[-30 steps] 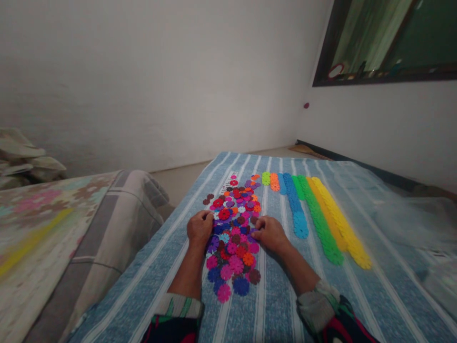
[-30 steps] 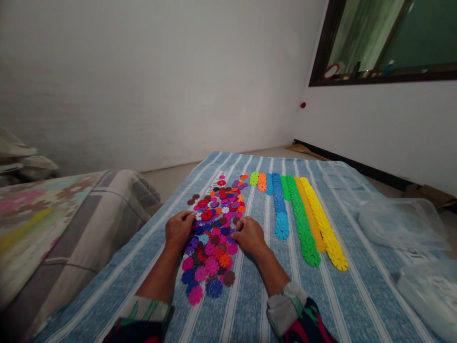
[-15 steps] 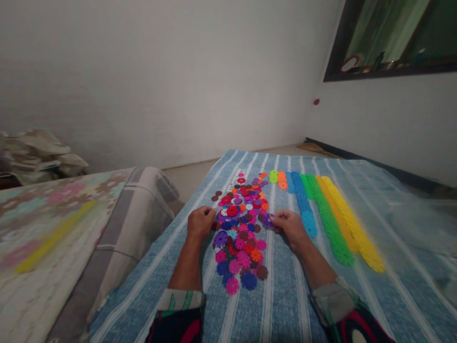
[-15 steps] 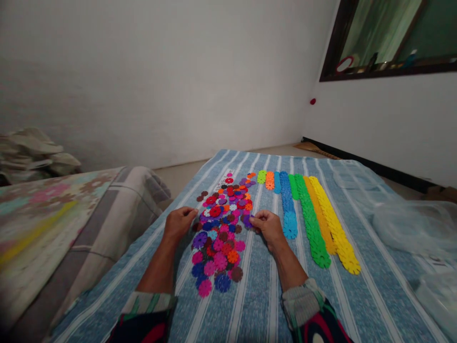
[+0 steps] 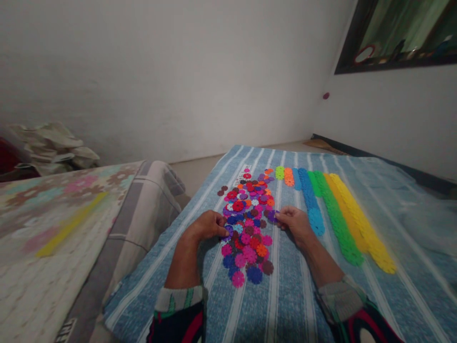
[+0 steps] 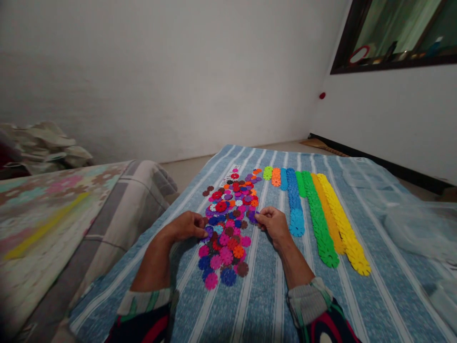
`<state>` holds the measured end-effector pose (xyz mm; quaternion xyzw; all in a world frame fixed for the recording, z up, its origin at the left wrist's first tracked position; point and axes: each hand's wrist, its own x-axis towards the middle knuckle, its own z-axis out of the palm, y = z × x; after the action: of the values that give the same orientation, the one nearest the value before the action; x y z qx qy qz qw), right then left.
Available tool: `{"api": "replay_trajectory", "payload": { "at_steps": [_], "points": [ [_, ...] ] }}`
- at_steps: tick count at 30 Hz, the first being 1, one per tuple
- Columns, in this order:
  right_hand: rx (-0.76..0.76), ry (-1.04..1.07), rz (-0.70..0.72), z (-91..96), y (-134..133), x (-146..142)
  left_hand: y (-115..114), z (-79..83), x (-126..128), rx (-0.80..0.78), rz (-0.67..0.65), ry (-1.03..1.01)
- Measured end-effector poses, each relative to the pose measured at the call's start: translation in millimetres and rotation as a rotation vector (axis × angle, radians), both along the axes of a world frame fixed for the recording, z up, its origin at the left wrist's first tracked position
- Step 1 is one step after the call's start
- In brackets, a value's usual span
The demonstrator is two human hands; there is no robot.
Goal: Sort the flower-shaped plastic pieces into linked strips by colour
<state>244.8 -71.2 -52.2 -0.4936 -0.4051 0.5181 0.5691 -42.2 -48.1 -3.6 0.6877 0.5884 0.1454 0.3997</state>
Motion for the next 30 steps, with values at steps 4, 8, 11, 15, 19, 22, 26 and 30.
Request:
{"api": "replay_trajectory", "payload": {
  "at_steps": [4, 8, 11, 15, 19, 22, 26, 30],
  "points": [
    [-0.005, -0.003, 0.001, 0.9, 0, -1, 1, -0.3, 8, -0.011, -0.031, 0.064],
    [-0.011, -0.003, 0.005, 2.3, -1, -2, 2, -1.5, 8, -0.041, -0.034, 0.046],
    [-0.009, 0.007, 0.004, 2.8, -1, -2, -1, 0.1, 6, -0.064, -0.031, -0.061],
    [0.001, 0.063, -0.018, 3.5, -1, -2, -4, 6.5, 6, -0.033, 0.004, -0.221],
    [0.047, 0.168, 0.042, 6.7, -5, -10, -5, 11.9, 15, 0.126, 0.143, -0.304],
    [0.078, 0.192, 0.093, 9.4, -7, -20, -5, 11.4, 31, 0.167, 0.23, -0.423],
    [0.06, 0.216, 0.133, 10.2, -9, -32, -8, 6.0, 54, 0.145, 0.226, -0.529],
    [0.033, 0.237, 0.169, 8.5, -10, -35, -12, 0.8, 70, 0.1, 0.147, -0.572]
  ]
}}
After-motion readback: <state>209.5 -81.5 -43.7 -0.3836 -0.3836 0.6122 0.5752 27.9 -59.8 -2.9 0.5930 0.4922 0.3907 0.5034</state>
